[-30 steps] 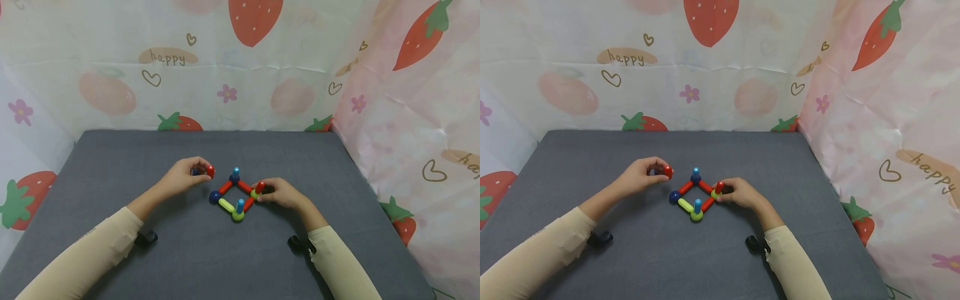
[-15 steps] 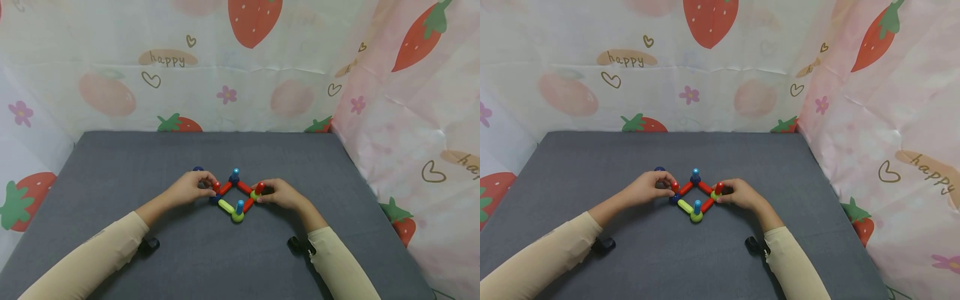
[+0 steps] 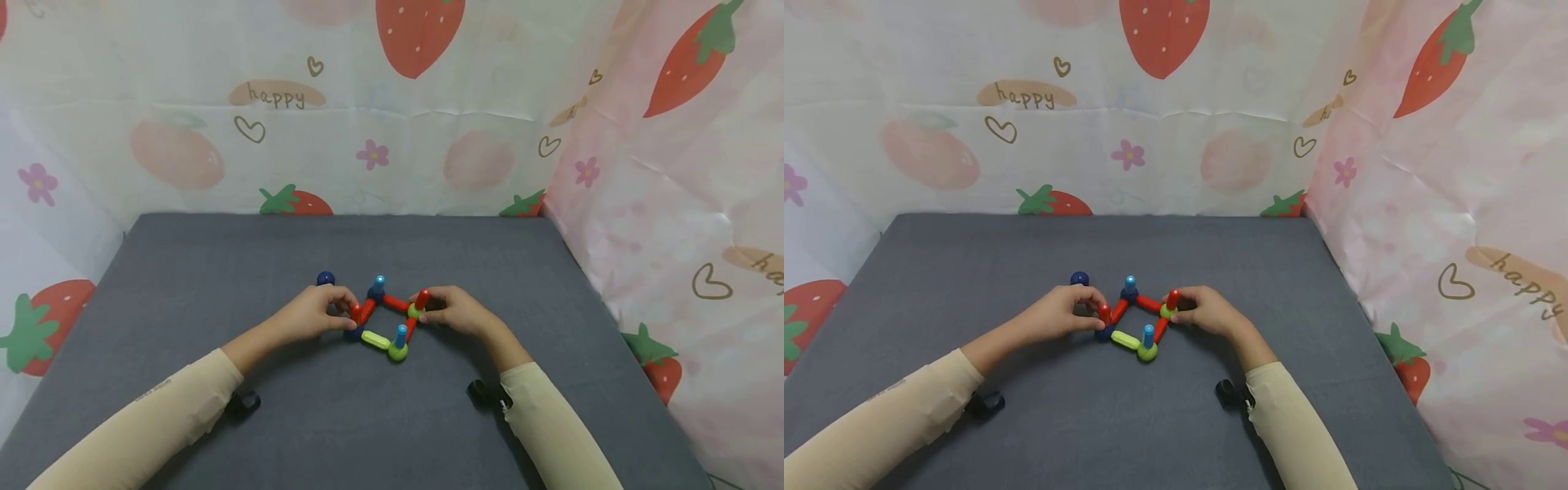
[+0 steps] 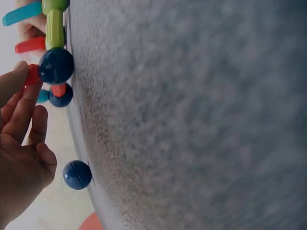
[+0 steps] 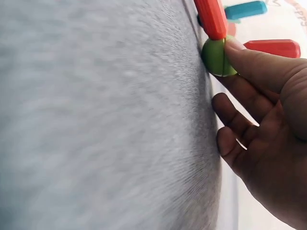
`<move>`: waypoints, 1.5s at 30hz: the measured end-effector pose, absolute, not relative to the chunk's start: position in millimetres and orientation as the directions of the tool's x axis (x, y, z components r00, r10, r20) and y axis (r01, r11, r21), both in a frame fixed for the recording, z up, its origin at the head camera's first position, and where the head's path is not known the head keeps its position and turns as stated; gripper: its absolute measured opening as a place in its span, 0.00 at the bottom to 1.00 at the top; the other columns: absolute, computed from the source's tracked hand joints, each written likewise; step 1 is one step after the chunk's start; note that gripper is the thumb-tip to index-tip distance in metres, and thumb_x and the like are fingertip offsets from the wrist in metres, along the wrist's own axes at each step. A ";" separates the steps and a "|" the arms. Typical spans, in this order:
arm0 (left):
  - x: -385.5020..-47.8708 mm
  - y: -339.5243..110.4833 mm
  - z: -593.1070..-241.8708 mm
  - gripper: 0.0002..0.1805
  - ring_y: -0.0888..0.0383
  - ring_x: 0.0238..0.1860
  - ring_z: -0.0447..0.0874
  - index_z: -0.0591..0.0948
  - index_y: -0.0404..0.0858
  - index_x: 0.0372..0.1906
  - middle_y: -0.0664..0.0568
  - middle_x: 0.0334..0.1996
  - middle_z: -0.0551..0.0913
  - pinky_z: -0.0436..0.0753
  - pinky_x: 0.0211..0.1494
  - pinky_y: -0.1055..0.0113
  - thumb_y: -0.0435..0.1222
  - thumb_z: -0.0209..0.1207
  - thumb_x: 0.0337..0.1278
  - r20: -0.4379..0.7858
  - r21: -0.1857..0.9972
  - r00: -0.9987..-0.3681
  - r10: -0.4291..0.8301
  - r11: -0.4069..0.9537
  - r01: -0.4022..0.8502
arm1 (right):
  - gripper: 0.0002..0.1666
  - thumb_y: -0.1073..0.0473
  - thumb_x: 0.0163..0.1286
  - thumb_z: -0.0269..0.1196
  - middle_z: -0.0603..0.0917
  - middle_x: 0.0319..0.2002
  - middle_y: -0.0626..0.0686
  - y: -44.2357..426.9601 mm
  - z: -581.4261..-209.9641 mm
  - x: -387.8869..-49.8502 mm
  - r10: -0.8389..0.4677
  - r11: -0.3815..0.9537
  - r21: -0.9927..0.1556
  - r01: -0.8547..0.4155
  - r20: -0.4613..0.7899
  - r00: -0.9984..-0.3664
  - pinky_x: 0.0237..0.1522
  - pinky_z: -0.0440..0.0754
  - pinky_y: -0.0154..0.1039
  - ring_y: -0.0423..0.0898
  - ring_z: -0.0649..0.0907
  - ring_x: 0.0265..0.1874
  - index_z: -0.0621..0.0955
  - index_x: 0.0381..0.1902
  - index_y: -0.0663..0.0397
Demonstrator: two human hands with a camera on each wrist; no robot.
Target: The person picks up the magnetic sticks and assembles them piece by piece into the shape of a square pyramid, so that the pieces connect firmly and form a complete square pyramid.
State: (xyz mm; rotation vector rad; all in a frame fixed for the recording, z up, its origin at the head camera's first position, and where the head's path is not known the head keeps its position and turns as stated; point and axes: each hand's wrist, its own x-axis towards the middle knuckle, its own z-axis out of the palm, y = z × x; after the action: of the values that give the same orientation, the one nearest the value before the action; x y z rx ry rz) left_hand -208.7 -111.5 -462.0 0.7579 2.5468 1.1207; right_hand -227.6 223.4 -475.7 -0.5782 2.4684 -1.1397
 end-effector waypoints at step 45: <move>-193.4 -84.3 -461.7 0.11 0.65 0.35 0.83 0.89 0.47 0.46 0.64 0.36 0.88 0.83 0.42 0.65 0.43 0.72 0.60 -0.031 0.720 -0.833 0.553 0.590 0.365 | 0.10 0.53 0.70 0.70 0.84 0.42 0.47 190.9 -461.7 -238.7 -0.403 0.529 -0.799 -0.285 0.059 -0.913 0.33 0.77 0.43 0.54 0.78 0.34 0.87 0.49 0.37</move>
State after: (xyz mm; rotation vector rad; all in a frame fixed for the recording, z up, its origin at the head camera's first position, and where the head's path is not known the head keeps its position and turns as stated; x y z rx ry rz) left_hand -193.4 -84.3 -461.7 0.7568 2.5688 1.0788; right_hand -238.7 190.9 -461.7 -0.5951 2.6289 -1.3366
